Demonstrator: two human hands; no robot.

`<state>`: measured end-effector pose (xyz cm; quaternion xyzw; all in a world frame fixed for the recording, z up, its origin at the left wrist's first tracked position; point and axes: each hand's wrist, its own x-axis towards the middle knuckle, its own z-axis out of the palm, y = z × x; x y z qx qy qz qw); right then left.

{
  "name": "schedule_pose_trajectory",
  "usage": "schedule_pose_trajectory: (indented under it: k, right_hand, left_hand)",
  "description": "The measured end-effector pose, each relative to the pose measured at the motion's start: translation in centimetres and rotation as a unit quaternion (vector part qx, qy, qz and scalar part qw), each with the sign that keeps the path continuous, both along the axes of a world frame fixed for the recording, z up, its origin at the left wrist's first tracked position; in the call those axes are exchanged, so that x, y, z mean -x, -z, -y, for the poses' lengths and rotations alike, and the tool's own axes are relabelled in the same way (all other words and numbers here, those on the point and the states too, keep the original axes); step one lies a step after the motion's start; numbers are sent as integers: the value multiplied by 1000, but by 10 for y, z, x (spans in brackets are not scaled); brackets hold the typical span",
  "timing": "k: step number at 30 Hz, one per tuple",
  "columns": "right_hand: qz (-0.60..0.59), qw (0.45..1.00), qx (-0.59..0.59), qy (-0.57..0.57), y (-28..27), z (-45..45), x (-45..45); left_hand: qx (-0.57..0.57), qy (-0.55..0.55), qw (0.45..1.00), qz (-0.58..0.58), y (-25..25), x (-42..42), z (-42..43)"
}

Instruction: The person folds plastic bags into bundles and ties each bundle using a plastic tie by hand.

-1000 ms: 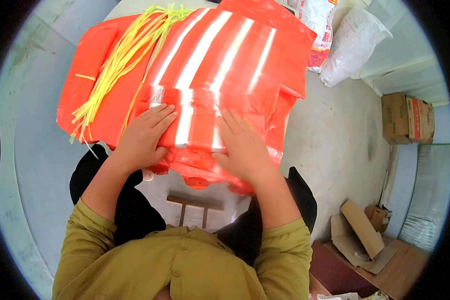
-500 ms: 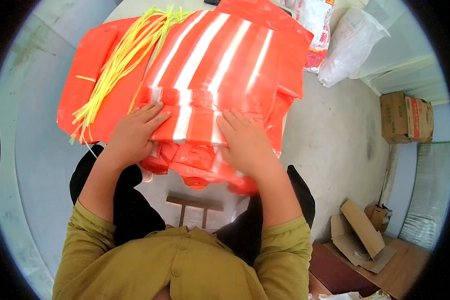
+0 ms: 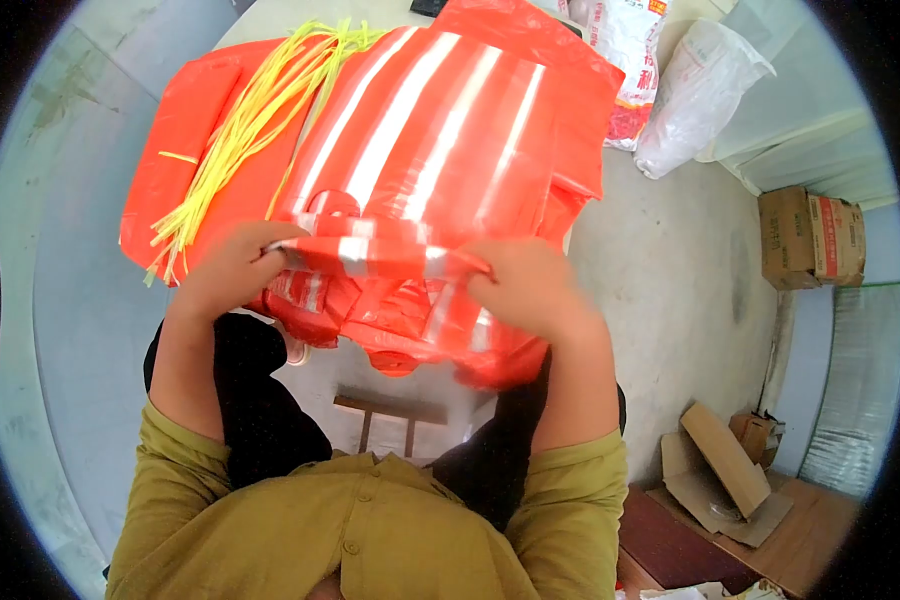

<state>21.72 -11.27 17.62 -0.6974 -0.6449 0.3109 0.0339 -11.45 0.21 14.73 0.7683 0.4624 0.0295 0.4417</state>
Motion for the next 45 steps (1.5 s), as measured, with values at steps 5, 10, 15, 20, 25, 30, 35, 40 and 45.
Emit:
schedule_pose_trajectory:
  k: [5,10,15,20,25,30,35,40,45]
  right_hand:
    - [72,945,-313,62,27,-15,-16]
    - [45,946,-303,-106,64,-24,12]
    - [38,948,-285,-140,82,-26,29]
    - [49,959,-238,-144,91,-26,14]
    - [122,946,-268,-138,87,-21,0]
    - [136,939,-302,-89,79,-16,-11]
    - [142,924,-354,-15,45,-17,-31]
    - [29,802,-588,95,28,-13,-10]
    - [13,924,-368,-103,74,-2,4]
  left_hand:
    - [-256,-70,964,-3,8,-9,-8]
    - [-380,132,916,-2,32,-41,1]
    - [-410,174,894,-46,64,-67,10]
    - [-415,170,892,-49,68,-67,10]
    - [-417,172,890,-62,65,-61,8]
    - [-436,109,891,-61,68,-52,5]
    - [-216,59,971,-81,17,-61,14]
    - [233,-69,953,179,29,-58,14]
    - [53,-16,992,110,50,-63,23]
